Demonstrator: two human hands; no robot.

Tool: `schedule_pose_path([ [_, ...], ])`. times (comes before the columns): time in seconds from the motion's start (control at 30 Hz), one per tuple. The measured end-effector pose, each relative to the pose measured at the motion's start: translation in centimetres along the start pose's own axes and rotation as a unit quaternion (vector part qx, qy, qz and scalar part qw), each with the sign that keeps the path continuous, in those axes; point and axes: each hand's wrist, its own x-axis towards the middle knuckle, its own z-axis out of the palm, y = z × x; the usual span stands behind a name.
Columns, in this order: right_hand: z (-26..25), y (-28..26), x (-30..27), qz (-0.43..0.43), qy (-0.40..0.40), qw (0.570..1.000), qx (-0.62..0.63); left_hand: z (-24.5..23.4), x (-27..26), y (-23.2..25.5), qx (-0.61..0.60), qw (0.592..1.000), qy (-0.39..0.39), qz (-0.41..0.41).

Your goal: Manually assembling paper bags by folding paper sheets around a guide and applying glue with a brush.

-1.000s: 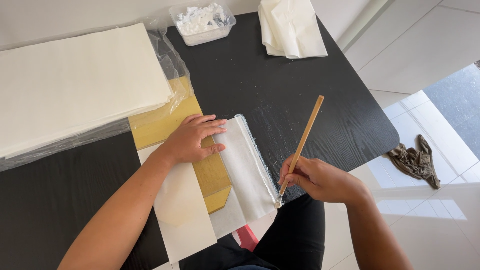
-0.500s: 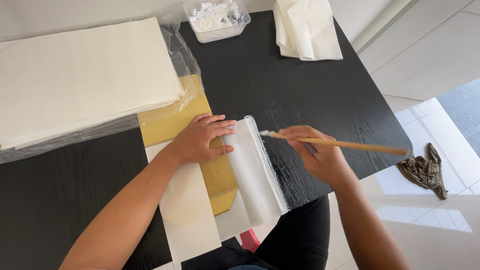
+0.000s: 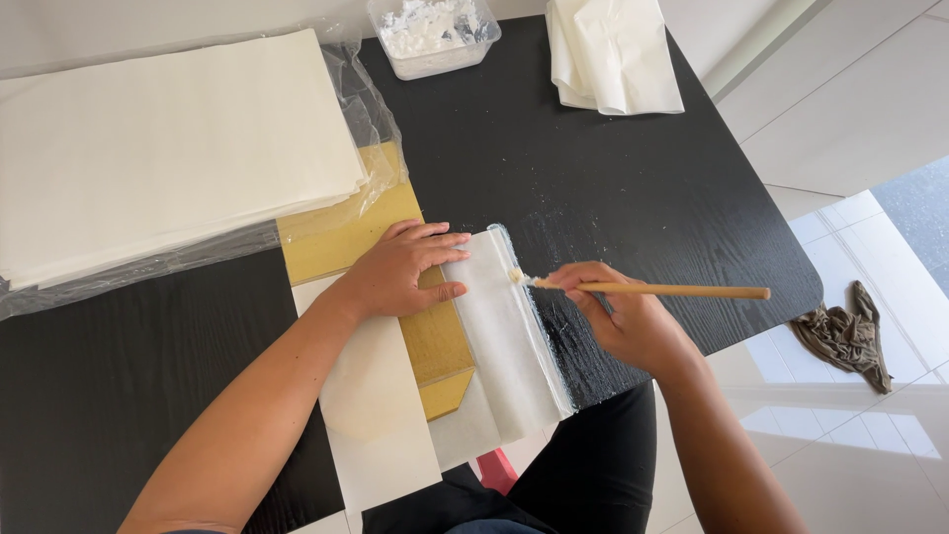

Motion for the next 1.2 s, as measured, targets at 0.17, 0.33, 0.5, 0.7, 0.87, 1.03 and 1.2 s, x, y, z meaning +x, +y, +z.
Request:
schedule_pose_path([
  [0.17,-1.3,-1.4,-2.6,0.035,-0.043,0.998,0.003,-0.1,0.0,0.1,0.013,1.000,-0.014,-0.008],
  [0.33,-2.4,-2.8,-5.0,0.069,-0.077,0.995,-0.004,-0.1,0.0,0.1,0.019,1.000,-0.012,-0.007],
  [0.5,-3.3,-3.3,-7.2,0.153,-0.143,0.978,-0.006,-0.3,-0.1,0.3,0.022,0.999,-0.019,-0.020],
  [0.7,-4.4,-2.3,-9.3,0.083,-0.202,0.976,-0.001,0.5,0.0,-0.1,-0.057,0.998,0.035,0.009],
  [0.87,-5.4,-1.7,-9.6,0.063,-0.190,0.979,0.028,0.7,0.0,-0.4,-0.055,0.997,0.050,0.021],
  [1.03,-3.5,-1.5,-7.8,0.050,-0.036,0.998,0.025,-0.3,-0.1,0.4,0.016,1.000,-0.014,-0.017],
  [1.2,-0.5,0.6,-6.1,0.000,0.025,0.999,0.044,-0.2,0.0,0.3,0.020,0.999,-0.019,-0.021],
])
